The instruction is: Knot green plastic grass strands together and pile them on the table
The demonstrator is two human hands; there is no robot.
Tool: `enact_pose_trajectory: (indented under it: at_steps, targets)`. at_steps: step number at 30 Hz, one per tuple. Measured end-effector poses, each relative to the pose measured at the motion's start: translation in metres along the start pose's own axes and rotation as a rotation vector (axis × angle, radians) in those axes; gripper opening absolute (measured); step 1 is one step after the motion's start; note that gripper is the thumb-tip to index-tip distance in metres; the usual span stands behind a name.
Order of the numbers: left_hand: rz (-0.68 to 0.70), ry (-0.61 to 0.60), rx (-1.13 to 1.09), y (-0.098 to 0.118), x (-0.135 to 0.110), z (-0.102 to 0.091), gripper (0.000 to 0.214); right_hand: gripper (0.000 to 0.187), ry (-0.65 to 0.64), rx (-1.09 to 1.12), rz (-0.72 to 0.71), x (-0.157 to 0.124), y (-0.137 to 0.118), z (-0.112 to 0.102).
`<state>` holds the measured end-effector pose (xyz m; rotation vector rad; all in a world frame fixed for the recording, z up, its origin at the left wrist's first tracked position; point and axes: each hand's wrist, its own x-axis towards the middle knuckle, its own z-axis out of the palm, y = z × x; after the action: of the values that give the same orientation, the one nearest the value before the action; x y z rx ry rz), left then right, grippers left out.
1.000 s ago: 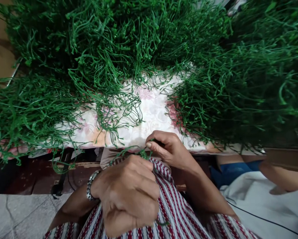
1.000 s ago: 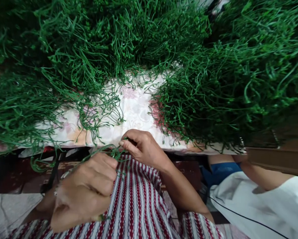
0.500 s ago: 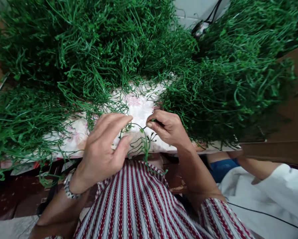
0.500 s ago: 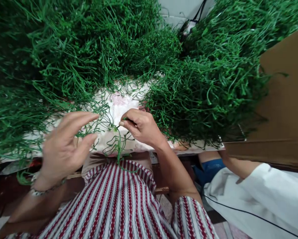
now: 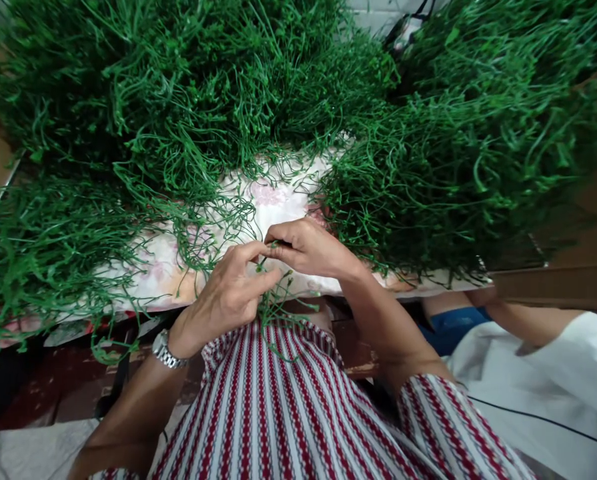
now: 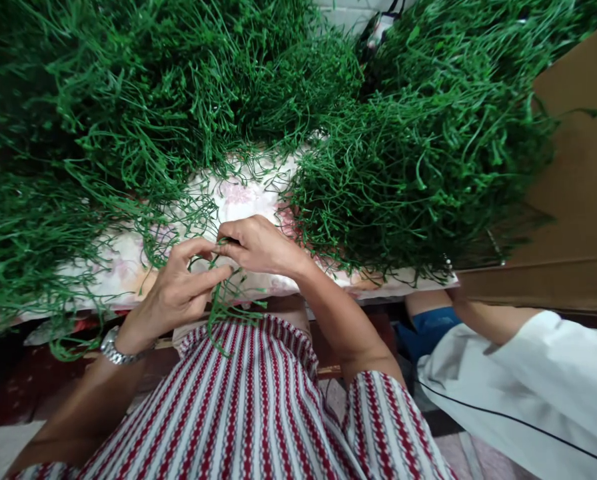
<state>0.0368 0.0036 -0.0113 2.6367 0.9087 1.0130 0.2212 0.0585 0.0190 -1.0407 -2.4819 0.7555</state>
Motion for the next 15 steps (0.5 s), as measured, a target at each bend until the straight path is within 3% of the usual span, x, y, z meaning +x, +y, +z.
enact_pose_trajectory:
  at_steps: [4,6,9,11,15]
  targets:
    - [-0.004,0.067,-0.009,0.000,-0.005,0.003,0.033,0.016,0.004,0.047,0.015,0.004,0.000,0.007]
    - [-0.066,0.105,0.022,0.000,-0.008,0.002,0.032,0.019,0.145,0.100,0.031,0.001,0.001,0.005]
    - [-0.138,0.095,0.127,0.000,-0.011,-0.003,0.026,0.021,0.472,0.142,0.041,-0.015,-0.001,-0.005]
    - [-0.154,0.070,0.193,0.000,-0.012,-0.006,0.022,0.019,0.591,0.114,0.004,-0.031,-0.004,-0.010]
    - [-0.218,0.052,0.262,0.000,-0.011,-0.010,0.017,0.014,0.497,0.055,-0.151,-0.061,-0.012,-0.002]
